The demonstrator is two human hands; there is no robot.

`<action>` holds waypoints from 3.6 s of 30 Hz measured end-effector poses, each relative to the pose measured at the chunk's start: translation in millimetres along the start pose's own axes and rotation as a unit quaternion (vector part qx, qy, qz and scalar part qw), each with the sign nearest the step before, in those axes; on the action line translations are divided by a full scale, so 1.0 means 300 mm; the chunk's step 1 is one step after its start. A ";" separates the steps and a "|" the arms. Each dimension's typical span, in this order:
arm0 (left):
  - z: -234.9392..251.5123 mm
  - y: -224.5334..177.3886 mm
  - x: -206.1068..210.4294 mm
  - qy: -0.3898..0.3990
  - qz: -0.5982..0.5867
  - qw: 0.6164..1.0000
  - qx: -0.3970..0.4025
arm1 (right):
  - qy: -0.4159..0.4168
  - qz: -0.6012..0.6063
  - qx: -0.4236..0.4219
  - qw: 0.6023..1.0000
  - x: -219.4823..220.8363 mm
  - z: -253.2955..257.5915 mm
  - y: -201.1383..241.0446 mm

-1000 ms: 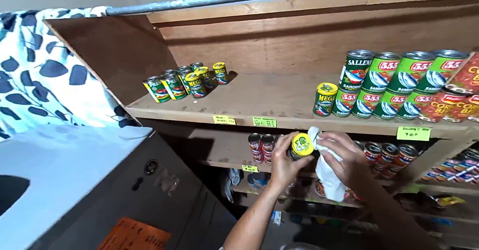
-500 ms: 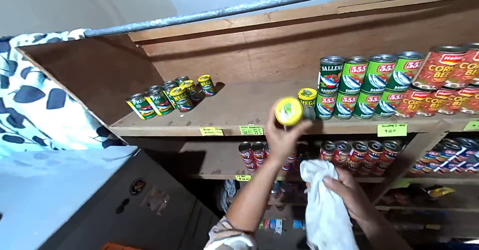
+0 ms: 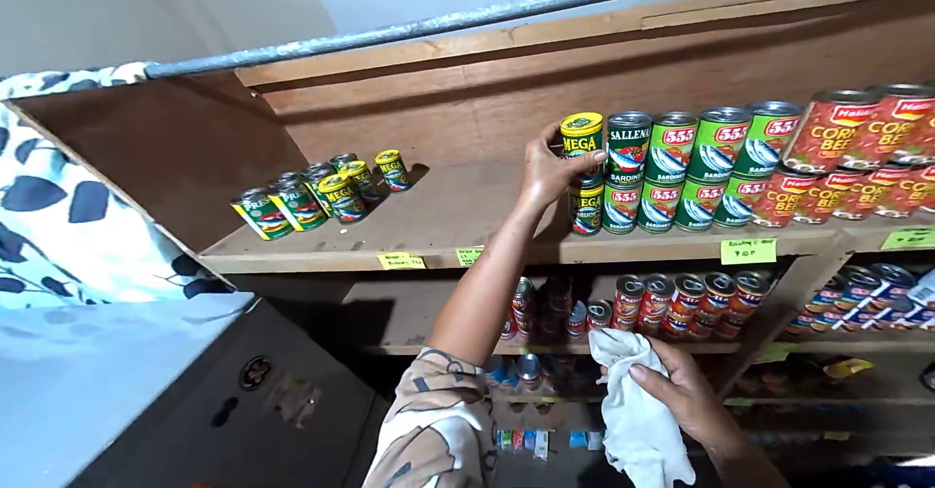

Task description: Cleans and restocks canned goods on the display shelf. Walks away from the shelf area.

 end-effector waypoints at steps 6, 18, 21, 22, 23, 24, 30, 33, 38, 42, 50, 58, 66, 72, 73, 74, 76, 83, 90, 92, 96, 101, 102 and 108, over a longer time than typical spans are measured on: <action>0.006 0.023 0.005 0.009 0.011 1.000 -0.009 | 0.016 0.017 -0.009 1.000 -0.001 -0.003 -0.014; -0.001 0.038 0.002 0.011 0.009 1.000 0.006 | 0.034 0.017 -0.022 0.999 0.019 0.008 -0.019; -0.002 0.032 0.011 0.019 -0.013 1.000 0.013 | 0.039 0.020 -0.020 0.999 0.027 0.011 -0.024; -0.002 0.032 0.014 0.023 -0.017 1.000 0.012 | 0.040 0.019 -0.021 0.999 0.028 0.011 -0.024; -0.003 0.032 0.016 0.026 -0.018 0.999 0.011 | 0.041 0.018 -0.021 0.999 0.029 0.011 -0.024; -0.003 0.032 0.016 0.026 -0.019 0.999 0.011 | 0.041 0.015 -0.022 0.999 0.030 0.012 -0.024; -0.021 0.055 0.023 0.067 -0.041 0.997 -0.022 | 0.044 0.011 -0.025 0.999 0.036 0.009 -0.026; -0.073 0.103 0.042 0.161 -0.055 0.983 -0.071 | 0.044 0.006 -0.025 0.999 0.035 0.004 -0.023; -0.121 0.152 0.034 0.150 -0.065 0.983 -0.083 | 0.042 0.004 -0.024 0.999 0.038 0.004 -0.023; -0.117 0.158 0.016 0.126 -0.055 0.988 -0.069 | 0.037 -0.021 -0.019 0.999 0.035 0.000 -0.024; -0.114 0.193 0.017 0.185 -0.058 0.979 -0.070 | 0.051 -0.004 -0.014 0.999 0.040 -0.003 -0.029; -0.103 0.213 0.022 0.181 -0.081 0.979 -0.048 | 0.062 0.008 -0.009 0.998 0.050 0.002 -0.040; -0.118 0.213 0.035 0.191 -0.089 0.976 -0.047 | 0.062 -0.003 -0.012 0.998 0.046 0.001 -0.036; -0.163 0.251 0.046 0.212 -0.040 0.974 -0.068 | 0.060 -0.017 -0.016 0.998 0.042 0.005 -0.033; -0.163 0.252 0.045 0.211 -0.040 0.974 -0.066 | 0.060 -0.017 -0.017 0.998 0.043 0.005 -0.033; -0.163 0.254 0.044 0.210 -0.045 0.975 -0.065 | 0.061 -0.016 -0.017 0.998 0.045 0.006 -0.034; -0.163 0.259 0.040 0.206 -0.054 0.975 -0.067 | 0.062 -0.017 -0.013 0.998 0.052 0.010 -0.037; -0.166 0.257 0.053 0.198 -0.068 0.975 -0.075 | 0.073 -0.014 -0.018 0.997 0.076 0.024 -0.049; -0.173 0.061 -0.533 -0.255 0.190 0.940 0.124 | 0.029 -0.165 0.100 0.981 0.061 0.021 -0.034; -0.248 0.043 -0.845 -0.435 0.292 0.850 0.061 | 0.033 -0.165 0.097 0.981 0.059 0.022 -0.039; -0.343 0.163 -1.212 -0.513 0.366 0.753 -0.190 | 0.052 -0.086 0.053 0.994 0.083 0.034 -0.055; -0.333 0.206 -1.244 -0.412 0.391 0.785 -0.248 | 0.068 -0.073 0.004 0.995 0.113 0.063 -0.042; -0.334 0.178 -1.209 -0.398 0.391 0.805 -0.202 | 0.069 -0.076 0.000 0.995 0.114 0.075 -0.037; -0.548 -0.028 -0.627 -0.208 0.347 0.909 0.100 | 0.011 -0.165 -0.181 0.969 0.174 0.246 0.175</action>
Point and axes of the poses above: each hand's wrist, its own z-axis towards the middle knuckle, its own x-axis out of the palm, y = z × x, the point moved 9 cm from there along z, towards the middle knuckle, and after that the axes turned 5 degrees about x, right-handed, at the moved point
